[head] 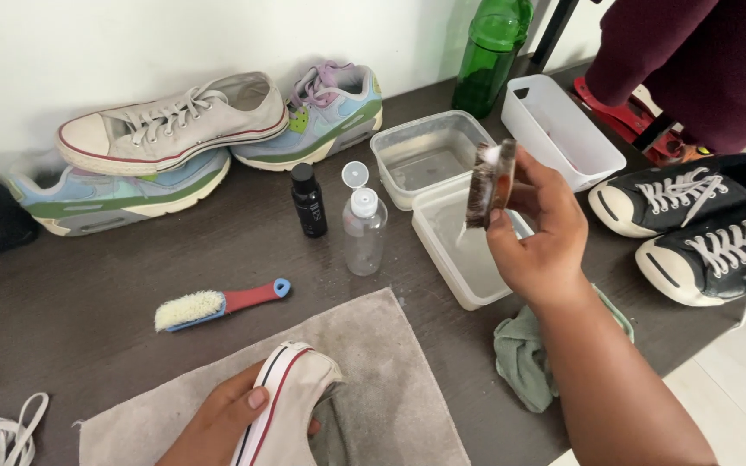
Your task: The person wipes the upper and interior of a white canvas sneaker with a green cloth, then scrubs the white rubber midsole with a small brush dipped in water. The shoe is held on a gray towel on a table with cleaning supplies nearby.
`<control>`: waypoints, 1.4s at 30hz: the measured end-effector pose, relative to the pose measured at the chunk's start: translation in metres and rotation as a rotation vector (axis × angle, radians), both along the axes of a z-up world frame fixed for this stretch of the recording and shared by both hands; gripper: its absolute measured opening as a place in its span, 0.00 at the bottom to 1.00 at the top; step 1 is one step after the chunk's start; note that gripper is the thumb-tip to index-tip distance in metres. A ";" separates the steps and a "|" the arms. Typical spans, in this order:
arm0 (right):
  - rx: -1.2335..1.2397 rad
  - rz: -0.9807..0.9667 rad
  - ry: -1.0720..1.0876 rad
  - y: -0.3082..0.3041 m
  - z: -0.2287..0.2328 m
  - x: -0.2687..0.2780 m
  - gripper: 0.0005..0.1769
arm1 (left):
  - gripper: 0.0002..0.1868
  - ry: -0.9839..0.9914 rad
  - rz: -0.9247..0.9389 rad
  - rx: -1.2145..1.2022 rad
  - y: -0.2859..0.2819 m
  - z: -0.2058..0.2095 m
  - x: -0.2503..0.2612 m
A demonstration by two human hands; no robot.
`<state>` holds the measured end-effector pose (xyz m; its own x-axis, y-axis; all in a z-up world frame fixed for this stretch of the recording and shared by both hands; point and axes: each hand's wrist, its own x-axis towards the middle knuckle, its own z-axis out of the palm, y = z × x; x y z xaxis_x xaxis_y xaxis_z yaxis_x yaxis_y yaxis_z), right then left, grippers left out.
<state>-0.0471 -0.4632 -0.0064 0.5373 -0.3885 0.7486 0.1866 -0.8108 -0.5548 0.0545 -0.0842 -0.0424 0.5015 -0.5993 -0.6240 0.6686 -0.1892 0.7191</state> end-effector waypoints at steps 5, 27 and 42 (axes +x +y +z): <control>0.098 0.121 -0.161 -0.005 -0.014 0.003 0.29 | 0.36 -0.017 -0.051 0.105 -0.003 0.019 -0.001; 0.034 0.056 -0.291 -0.002 -0.019 0.007 0.25 | 0.35 0.015 -0.041 0.096 -0.003 0.023 -0.001; 0.039 0.100 -0.311 0.001 -0.019 0.008 0.26 | 0.34 -0.148 -0.120 0.188 -0.001 0.022 0.000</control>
